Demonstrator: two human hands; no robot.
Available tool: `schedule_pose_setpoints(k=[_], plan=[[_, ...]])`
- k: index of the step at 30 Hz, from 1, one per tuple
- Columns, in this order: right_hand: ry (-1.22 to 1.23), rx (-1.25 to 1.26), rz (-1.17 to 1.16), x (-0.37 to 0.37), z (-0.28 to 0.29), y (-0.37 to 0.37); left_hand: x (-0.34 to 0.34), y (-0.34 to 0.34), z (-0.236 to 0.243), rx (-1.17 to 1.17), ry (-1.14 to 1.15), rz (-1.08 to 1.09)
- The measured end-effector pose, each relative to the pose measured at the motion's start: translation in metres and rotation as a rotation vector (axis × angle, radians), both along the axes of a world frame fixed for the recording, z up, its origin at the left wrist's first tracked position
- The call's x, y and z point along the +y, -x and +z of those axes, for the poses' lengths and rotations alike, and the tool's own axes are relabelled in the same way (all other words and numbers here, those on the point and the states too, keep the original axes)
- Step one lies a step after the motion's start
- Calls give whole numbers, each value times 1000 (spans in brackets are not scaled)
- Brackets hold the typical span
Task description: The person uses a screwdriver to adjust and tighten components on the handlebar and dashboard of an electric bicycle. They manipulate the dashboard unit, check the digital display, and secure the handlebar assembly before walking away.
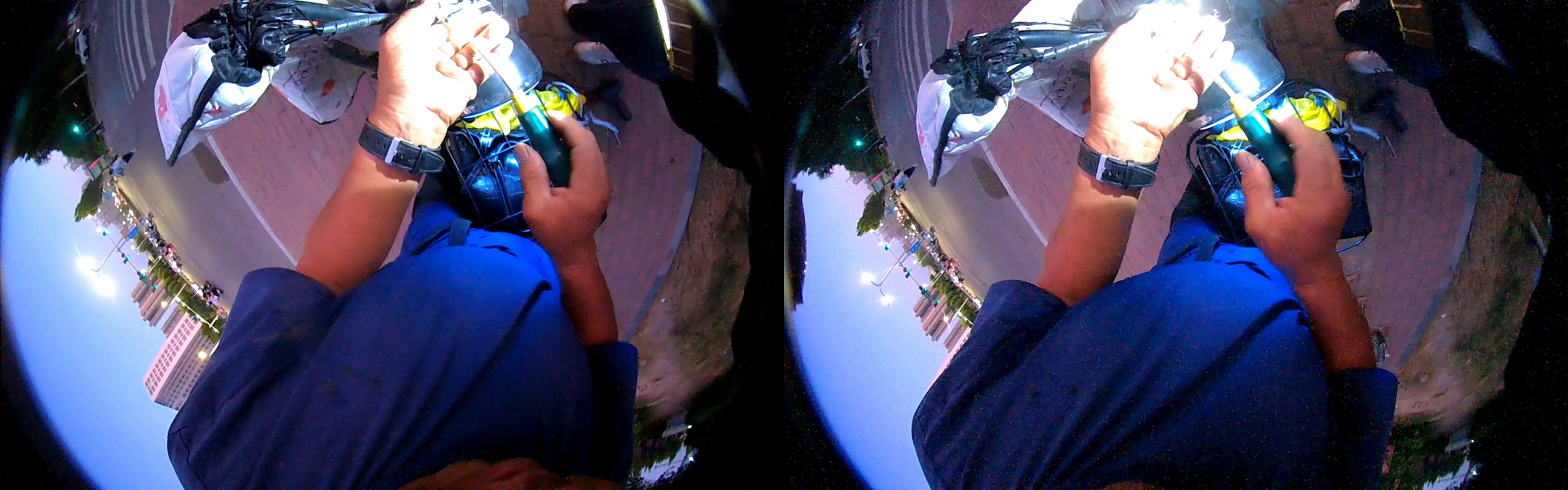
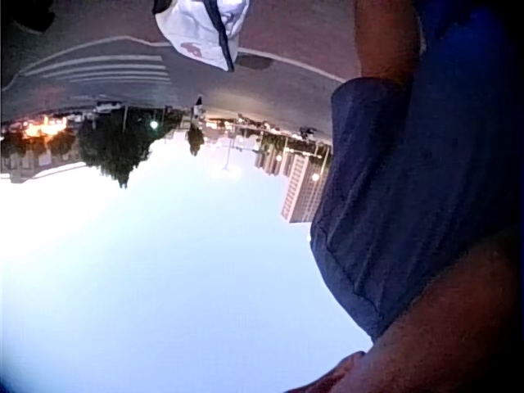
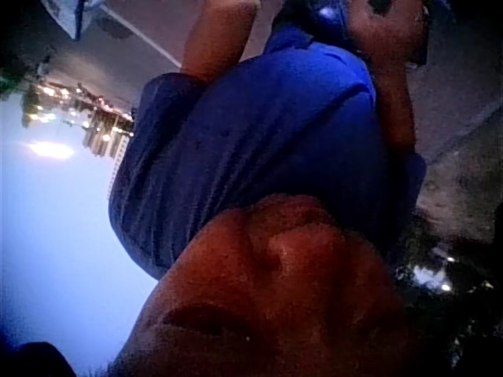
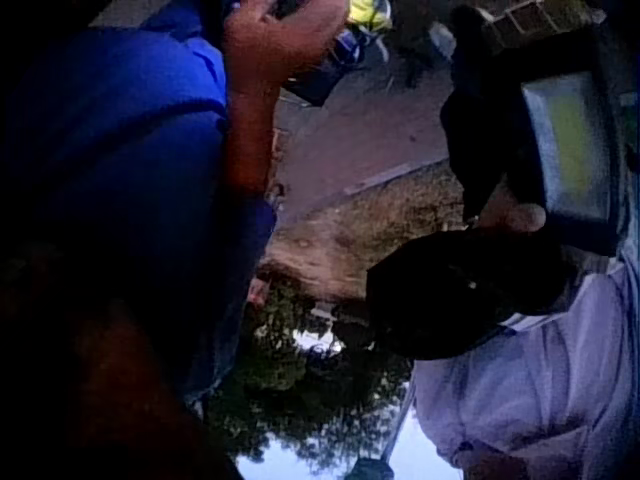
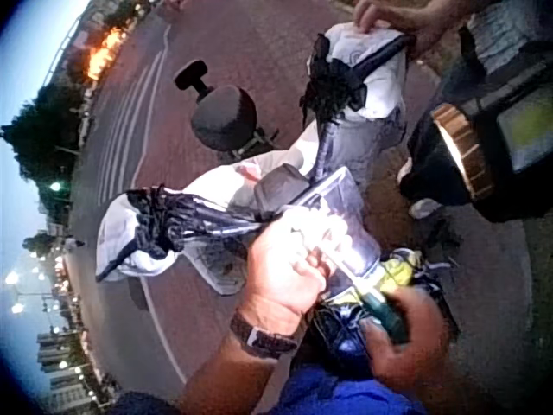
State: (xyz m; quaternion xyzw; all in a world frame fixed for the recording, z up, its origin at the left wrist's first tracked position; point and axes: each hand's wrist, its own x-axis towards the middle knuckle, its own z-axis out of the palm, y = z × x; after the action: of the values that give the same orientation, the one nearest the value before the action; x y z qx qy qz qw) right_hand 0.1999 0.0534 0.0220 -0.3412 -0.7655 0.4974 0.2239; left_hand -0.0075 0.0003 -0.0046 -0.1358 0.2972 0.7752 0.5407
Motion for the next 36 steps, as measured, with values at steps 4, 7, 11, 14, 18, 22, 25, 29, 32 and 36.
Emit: schedule_pose_setpoints(k=[4,7,11,14,18,22,25,29,32,36], plan=[[122,-61,90,12,-1,8,4,-5,9,211,153,-44],[1493,187,-125,22,-2,-2,2,-2,4,47,33,13],[1542,194,-206,22,3,5,10,-3,8,-7,144,50],[818,-38,-96,12,17,7,3,0,2,-16,47,26],[-252,-67,117,3,2,3,2,-1,9,-24,179,52],[910,-142,-101,16,20,12,1,0,1,-25,161,50],[1565,173,-166,27,4,7,1,1,1,-40,184,14],[1382,140,-122,26,11,8,-6,10,-5,-39,296,12],[366,-23,-95,0,18,8,-1,0,5,-25,384,86],[-156,-51,69,4,2,10,2,3,-1,-44,228,47]])
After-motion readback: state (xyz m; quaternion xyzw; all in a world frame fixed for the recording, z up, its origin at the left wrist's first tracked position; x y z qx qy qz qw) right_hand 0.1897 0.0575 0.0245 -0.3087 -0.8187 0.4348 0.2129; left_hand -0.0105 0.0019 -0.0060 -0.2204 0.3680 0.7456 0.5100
